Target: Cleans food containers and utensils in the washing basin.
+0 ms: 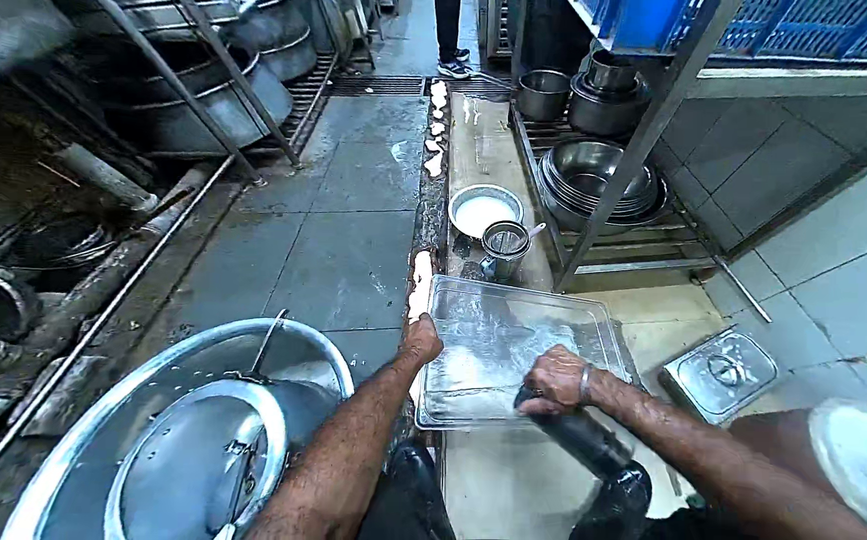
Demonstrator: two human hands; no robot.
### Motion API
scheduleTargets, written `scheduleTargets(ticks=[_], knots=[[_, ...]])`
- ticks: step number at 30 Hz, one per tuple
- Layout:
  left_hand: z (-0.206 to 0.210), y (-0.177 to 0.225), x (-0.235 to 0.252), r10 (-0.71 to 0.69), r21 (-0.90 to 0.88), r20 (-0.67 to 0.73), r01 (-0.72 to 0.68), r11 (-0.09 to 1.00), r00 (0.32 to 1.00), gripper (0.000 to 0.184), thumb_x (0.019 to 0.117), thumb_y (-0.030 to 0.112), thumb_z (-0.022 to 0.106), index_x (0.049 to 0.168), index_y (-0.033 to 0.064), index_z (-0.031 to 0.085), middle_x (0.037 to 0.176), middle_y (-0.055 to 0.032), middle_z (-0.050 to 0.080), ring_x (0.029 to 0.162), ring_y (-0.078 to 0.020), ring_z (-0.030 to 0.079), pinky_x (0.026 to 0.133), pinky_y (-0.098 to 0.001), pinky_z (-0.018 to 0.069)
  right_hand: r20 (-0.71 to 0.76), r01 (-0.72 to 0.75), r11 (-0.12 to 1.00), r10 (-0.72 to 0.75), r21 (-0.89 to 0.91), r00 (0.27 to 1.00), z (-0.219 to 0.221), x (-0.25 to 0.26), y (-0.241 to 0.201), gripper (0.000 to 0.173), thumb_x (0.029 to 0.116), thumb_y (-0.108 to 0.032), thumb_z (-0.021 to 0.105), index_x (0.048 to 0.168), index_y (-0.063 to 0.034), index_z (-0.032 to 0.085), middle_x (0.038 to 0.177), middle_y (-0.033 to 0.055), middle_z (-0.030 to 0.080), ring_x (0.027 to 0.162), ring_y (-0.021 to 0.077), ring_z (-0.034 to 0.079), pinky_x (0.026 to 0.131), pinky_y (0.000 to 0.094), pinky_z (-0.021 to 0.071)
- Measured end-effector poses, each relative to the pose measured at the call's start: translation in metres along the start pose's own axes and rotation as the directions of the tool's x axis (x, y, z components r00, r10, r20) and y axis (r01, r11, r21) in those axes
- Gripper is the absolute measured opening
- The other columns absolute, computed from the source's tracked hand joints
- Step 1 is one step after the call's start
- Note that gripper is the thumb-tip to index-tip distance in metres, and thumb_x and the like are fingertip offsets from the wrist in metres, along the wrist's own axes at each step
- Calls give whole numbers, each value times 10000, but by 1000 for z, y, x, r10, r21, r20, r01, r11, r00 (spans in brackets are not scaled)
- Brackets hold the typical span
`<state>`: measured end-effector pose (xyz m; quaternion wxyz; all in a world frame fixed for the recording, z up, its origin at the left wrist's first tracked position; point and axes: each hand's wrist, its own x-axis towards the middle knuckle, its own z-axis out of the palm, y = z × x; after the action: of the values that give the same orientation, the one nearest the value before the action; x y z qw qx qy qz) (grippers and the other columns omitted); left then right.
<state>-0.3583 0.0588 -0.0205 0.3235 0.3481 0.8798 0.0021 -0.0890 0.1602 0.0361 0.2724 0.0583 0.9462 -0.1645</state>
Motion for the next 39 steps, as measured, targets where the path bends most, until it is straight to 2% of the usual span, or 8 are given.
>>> scheduleTargets(ticks=[5,10,13,19,23,27,31,39], knots=[[-5,4,-4,53,-24,-5,-53,998,999,568,932,163,682,1402,-78,473,1297,-300,617,1248,-429,602,1049,-574,482,-123,-436,897,441,71,889,10,-125,56,560,960,-643,579,1028,-116,754,965,131,750,976,344,715,871,593,525],[-11,17,-6,111,-52,-64,-115,992,992,519,943,142,667,1384,-76,501,1283,-315,618,1221,-448,613,1026,-606,482,-233,-879,387,915,279,329,34,-281,53,521,948,-633,622,998,-129,748,939,165,747,947,391,719,802,629,539],[-13,28,-9,165,-101,-105,-176,979,981,528,956,141,657,1416,-62,496,1291,-321,616,1218,-471,606,1016,-632,478,-126,-930,133,988,343,94,86,-369,26,549,924,-640,654,999,-102,731,958,195,734,955,413,712,784,641,537],[-21,48,-21,235,-121,-145,-253,960,961,514,961,165,684,1387,-70,516,1254,-334,618,1164,-485,620,975,-650,492,353,-937,-214,929,276,-108,222,-485,-45,627,924,-619,670,1140,-32,716,1176,249,709,1143,448,669,927,674,510],[-21,64,-35,266,-158,-184,-296,942,946,480,950,168,708,1331,-77,549,1178,-331,640,1056,-482,654,905,-654,517,560,-939,-295,815,179,-149,318,-511,-86,653,895,-614,689,1179,-25,694,1245,276,681,1192,482,639,935,712,486],[-18,83,-56,277,-240,-217,-326,914,936,466,954,174,712,1331,-55,561,1161,-317,646,990,-459,670,864,-640,536,668,-955,-195,745,222,3,389,-496,-108,640,914,-611,675,1195,-37,704,1260,253,684,1210,460,632,963,713,467],[-13,102,-74,280,-301,-249,-349,888,927,488,959,178,708,1352,-60,545,1128,-310,651,936,-423,678,848,-612,546,639,-960,-85,761,266,109,427,-474,-105,566,923,-557,671,1138,-36,723,1223,257,699,1183,472,645,927,741,468],[-1,117,-97,220,-466,-286,-336,819,933,527,963,129,693,1422,-41,498,1085,-272,661,831,-343,673,773,-516,569,447,-900,-113,889,422,98,462,-480,-76,480,1014,-492,552,1122,-63,737,1221,256,703,1182,470,651,922,705,498]])
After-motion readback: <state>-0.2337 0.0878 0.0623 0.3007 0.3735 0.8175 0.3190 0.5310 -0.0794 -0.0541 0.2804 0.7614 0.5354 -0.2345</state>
